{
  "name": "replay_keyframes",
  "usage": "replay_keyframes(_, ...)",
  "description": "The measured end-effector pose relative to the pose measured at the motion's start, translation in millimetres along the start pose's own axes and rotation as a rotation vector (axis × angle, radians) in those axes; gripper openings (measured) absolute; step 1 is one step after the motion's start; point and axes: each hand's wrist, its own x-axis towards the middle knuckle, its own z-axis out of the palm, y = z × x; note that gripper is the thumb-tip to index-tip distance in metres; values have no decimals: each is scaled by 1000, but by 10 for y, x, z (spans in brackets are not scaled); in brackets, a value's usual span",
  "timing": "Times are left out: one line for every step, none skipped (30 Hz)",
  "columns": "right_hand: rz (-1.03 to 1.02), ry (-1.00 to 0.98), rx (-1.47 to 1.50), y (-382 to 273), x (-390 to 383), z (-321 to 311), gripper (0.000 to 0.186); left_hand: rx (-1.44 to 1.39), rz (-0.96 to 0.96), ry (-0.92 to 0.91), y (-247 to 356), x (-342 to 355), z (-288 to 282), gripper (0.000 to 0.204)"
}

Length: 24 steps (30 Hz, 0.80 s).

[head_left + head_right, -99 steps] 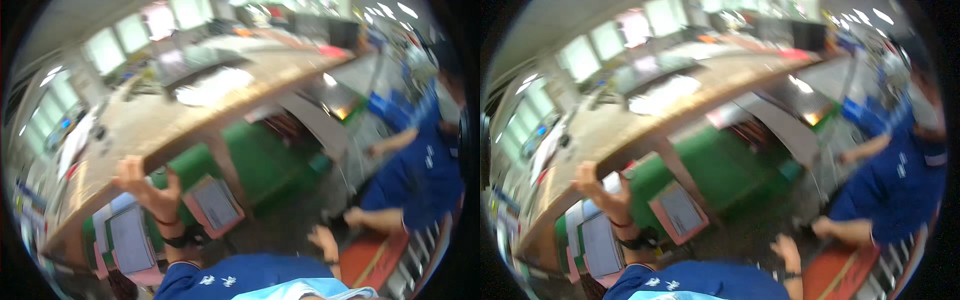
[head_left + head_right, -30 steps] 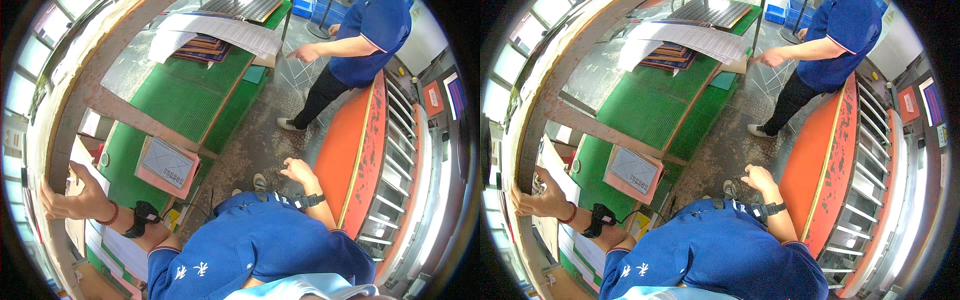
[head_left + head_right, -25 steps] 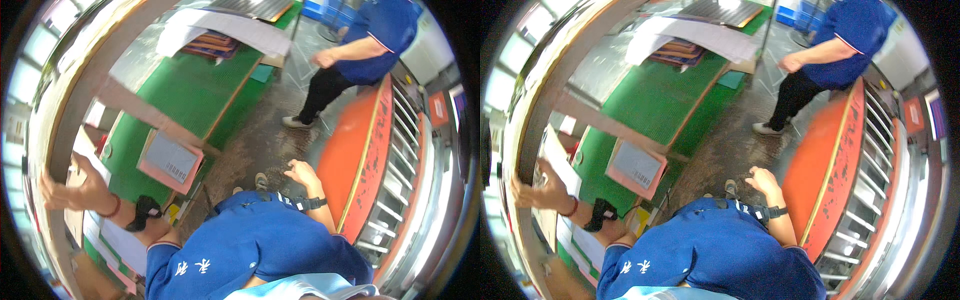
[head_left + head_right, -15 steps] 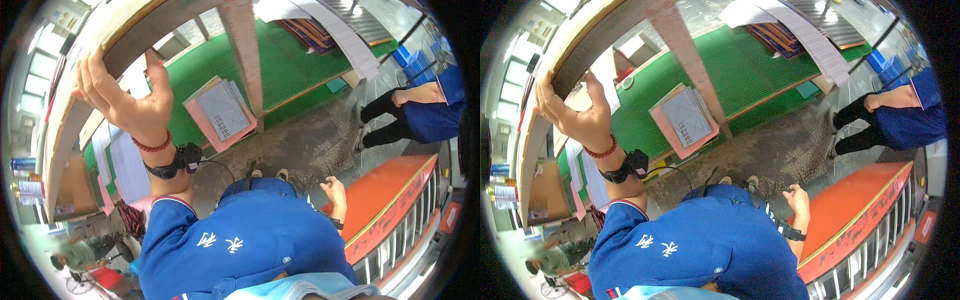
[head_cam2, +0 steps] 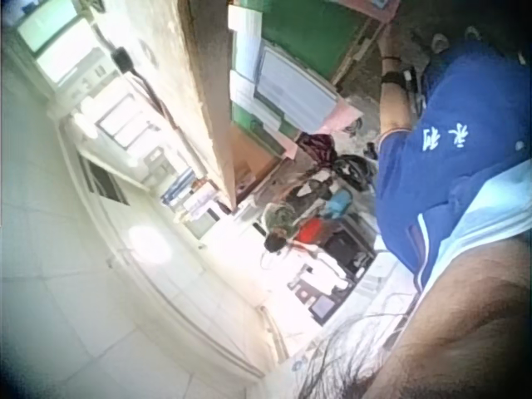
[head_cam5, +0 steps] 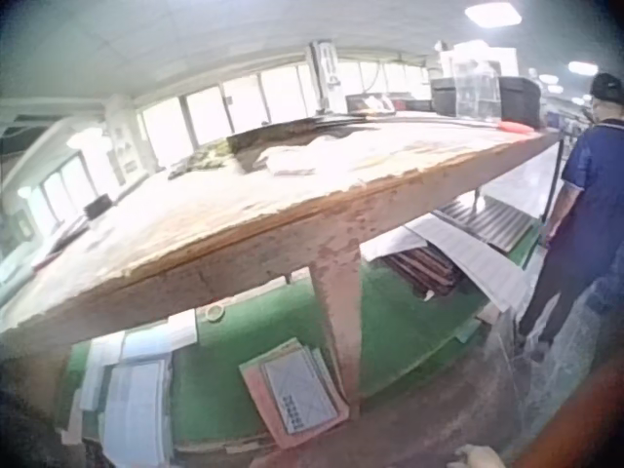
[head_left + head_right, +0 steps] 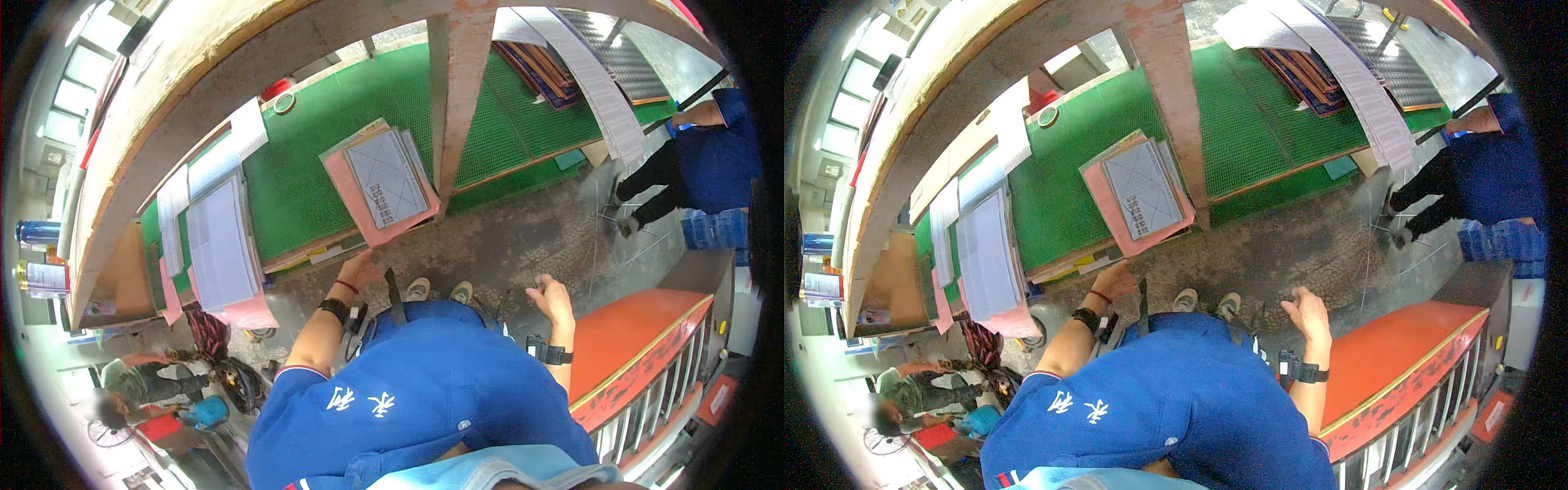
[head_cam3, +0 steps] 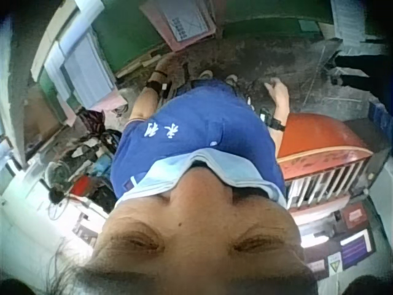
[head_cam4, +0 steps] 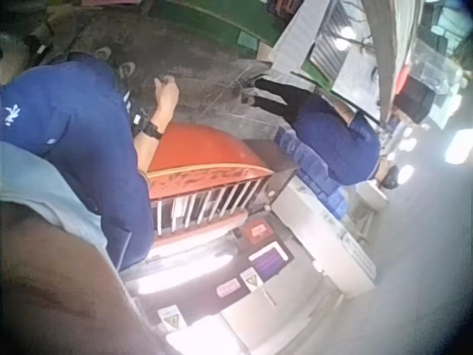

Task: Handling printed circuit boards on a machine and checking printed labels in an electronics factory.

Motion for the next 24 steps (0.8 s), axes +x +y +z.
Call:
replay_keyframes(0, 10, -8, -26, 11, -4, 38, -459, -263, 63, -93, 85, -45, 69)
replay_keyframes(-10, -4, -12, -44, 10, -8, 38, -463, -220, 5, -166, 162, -62, 69)
replay_keyframes(3, -13, -29, -59, -11, -11, 38, -584, -197, -41, -220, 241, -54, 70)
replay_keyframes(20, -11, -48, -66, -23, -17, 38, -735, -186, -94, -252, 336, -39, 72)
replay_keyframes(26, -10, -44, -70, -60, -23, 38, -696, -178, -100, -274, 435, -41, 72)
replay_keyframes(42, -18, -46, -64, -86, -33, 38, -704, -77, -158, -280, 570, -29, 67)
replay_keyframes(73, -16, -58, -54, -118, -43, 38, -734, 38, -271, -291, 718, -23, 62)
replay_keyframes(79, -10, -39, -36, -151, -51, 38, -710, 107, -262, -296, 871, -55, 58)
replay_keyframes(88, -6, -28, -13, -183, -55, 38, -630, 160, -302, -281, 1032, -110, 54)
replay_keyframes(101, 11, -24, 18, -223, -58, 38, -404, 231, -327, -231, 1202, -157, 50)
replay_keyframes(119, 13, -11, 60, -271, -53, 38, -346, 246, -391, -216, 1326, -186, 47)
replay_keyframes(130, 36, 13, 100, -330, -44, 38, -222, 266, -425, -189, 1404, -213, 43)
replay_keyframes(150, 59, 31, 148, -375, -29, 38, -253, 157, -385, -182, 1438, -210, 39)
replay_keyframes(155, 68, 50, 197, -423, -15, 38, -397, 56, -469, -134, 1431, -210, 36)
replay_keyframes(192, 71, 60, 248, -470, 2, 38, -378, 165, -256, -94, 1389, -185, 32)
replay_keyframes(226, 85, 68, 301, -519, 21, 38, -398, 217, -71, -43, 1315, -149, 29)
replay_keyframes(243, 79, 79, 348, -561, 38, 38, -582, 198, -71, 27, 1225, -108, 26)
replay_keyframes(263, 85, 84, 402, -596, 58, 38, -555, 199, 2, 118, 1134, -77, 26)
replay_keyframes(298, 93, 81, 427, -614, 67, 38, 74, 492, -13, 260, 1023, -118, 27)
replay_keyframes(298, 100, 94, 474, -638, 82, 38, 493, 624, -22, 342, 930, -87, 27)
replay_keyframes(289, 113, 90, 510, -665, 87, 37, 722, 777, -55, 430, 842, -66, 27)
replay_keyframes(299, 130, 73, 531, -690, 83, 37, 1150, 766, 68, 517, 739, -90, 26)
replay_keyframes(307, 149, 95, 557, -706, 57, 37, 1574, 782, 191, 577, 672, -56, 27)
replay_keyframes(300, 155, 98, 583, -720, 27, 37, 1551, 789, 176, 630, 603, -24, 27)
